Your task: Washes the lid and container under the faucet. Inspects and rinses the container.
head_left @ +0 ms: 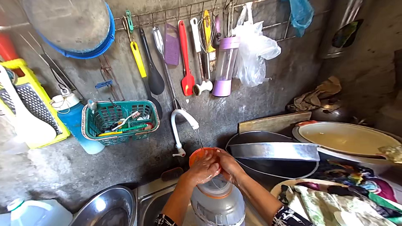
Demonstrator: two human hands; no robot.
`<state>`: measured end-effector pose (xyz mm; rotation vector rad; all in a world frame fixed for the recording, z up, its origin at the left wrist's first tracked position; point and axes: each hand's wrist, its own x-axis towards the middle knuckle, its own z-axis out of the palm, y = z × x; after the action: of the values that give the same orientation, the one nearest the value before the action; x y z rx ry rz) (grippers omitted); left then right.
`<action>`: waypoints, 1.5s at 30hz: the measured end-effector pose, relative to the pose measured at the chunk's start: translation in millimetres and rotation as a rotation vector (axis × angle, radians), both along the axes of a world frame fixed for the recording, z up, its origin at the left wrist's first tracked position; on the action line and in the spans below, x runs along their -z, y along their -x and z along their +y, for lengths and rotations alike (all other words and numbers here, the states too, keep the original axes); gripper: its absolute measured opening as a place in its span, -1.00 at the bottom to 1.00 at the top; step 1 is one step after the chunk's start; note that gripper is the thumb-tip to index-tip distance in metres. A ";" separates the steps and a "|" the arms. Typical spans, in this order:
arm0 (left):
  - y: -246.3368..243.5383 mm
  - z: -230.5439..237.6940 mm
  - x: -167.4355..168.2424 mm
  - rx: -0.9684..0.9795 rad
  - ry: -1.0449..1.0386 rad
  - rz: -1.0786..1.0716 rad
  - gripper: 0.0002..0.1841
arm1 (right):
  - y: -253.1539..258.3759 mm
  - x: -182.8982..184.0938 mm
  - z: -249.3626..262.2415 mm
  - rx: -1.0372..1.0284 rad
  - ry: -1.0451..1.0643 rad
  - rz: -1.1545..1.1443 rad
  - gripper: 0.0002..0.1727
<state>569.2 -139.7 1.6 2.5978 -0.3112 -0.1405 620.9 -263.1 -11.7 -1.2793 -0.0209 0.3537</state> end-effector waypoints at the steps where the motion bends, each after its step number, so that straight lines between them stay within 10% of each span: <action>1: 1.7 2.6 -0.2 0.021 -0.010 -0.043 -0.41 | -5.1 0.9 -5.9 0.035 -0.005 0.007 -0.54; 7: 1.3 12.4 2.5 -0.016 -0.035 -0.289 -0.57 | -6.7 5.6 -11.3 0.088 -0.041 0.075 -0.55; 20: -6.4 13.4 -4.1 -0.244 -0.117 -0.077 -0.57 | -0.4 8.6 -0.2 0.042 0.043 0.028 -0.59; 34: -6.3 42.3 -27.1 0.149 -0.332 -0.175 -0.57 | -6.2 0.6 -25.3 -0.242 0.062 -0.017 -0.61; 38: -3.0 44.6 -14.7 0.171 -0.208 -0.372 -0.69 | -9.3 6.5 -12.0 -0.063 -0.014 -0.006 -0.58; 45: 6.6 22.3 -2.9 -0.030 0.013 -0.122 -0.62 | -3.1 10.8 0.8 0.043 0.058 0.052 -0.54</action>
<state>562.6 -117.5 4.6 2.6017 -0.3155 0.0310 624.0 -262.3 -22.5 -1.3258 0.0613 0.3524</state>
